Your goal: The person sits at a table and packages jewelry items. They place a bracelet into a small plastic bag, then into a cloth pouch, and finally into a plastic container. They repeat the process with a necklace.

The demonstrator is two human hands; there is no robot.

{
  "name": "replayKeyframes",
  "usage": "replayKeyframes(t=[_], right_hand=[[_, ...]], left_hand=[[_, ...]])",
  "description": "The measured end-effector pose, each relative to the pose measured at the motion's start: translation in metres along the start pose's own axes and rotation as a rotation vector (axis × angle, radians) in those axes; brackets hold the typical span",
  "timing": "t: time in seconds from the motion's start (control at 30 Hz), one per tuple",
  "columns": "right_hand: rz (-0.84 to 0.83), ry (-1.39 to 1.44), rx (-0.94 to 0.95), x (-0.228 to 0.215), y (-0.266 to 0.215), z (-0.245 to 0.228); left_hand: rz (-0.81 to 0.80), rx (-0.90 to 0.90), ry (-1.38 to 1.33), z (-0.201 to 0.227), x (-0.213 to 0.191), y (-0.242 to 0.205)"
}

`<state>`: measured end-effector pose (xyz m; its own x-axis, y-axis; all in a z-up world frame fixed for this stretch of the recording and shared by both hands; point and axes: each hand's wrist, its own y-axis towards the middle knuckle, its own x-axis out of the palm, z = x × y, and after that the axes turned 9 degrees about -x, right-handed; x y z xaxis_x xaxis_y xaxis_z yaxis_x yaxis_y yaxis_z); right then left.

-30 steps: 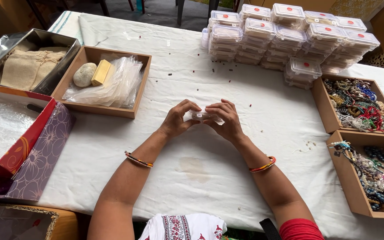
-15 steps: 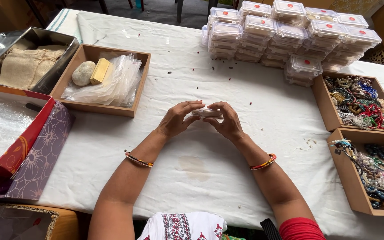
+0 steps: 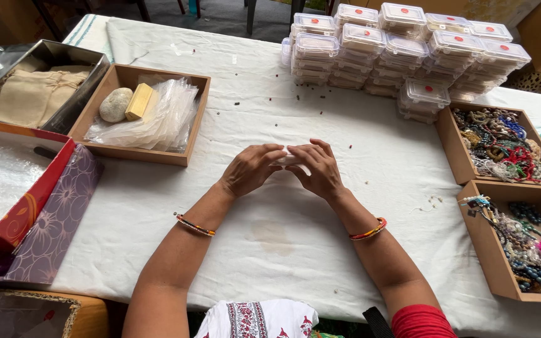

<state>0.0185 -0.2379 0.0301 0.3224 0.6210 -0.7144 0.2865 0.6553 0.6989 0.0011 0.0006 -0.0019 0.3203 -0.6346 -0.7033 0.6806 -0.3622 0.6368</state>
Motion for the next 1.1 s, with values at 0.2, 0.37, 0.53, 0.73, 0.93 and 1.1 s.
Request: replayKeyframes(t=[0.2,0.37,0.53,0.73,0.93,1.1], right_hand=[[0.067,-0.602,0.127,-0.017,-0.027,0.101],[0.106,-0.843,0.413,-0.090,-0.073,0.234],[0.056,-0.916,0.590,-0.126,-0.108,0.292],[0.040,-0.799,0.713,-0.108,-0.132,0.333],[-0.007,-1.114,0.511,-0.133,-0.115,0.301],[-0.185,-0.711,0.832,-0.217,-0.146,0.256]], left_hand=[[-0.093,-0.096,0.163,0.011,-0.006,0.007],[-0.335,-0.289,0.297,0.008,0.001,0.005],[-0.369,-0.310,0.274,0.010,-0.002,0.010],[-0.405,-0.324,0.311,0.009,-0.003,0.010],[-0.447,-0.327,0.313,0.011,-0.005,0.011],[-0.403,-0.301,0.289,0.009,-0.003,0.009]])
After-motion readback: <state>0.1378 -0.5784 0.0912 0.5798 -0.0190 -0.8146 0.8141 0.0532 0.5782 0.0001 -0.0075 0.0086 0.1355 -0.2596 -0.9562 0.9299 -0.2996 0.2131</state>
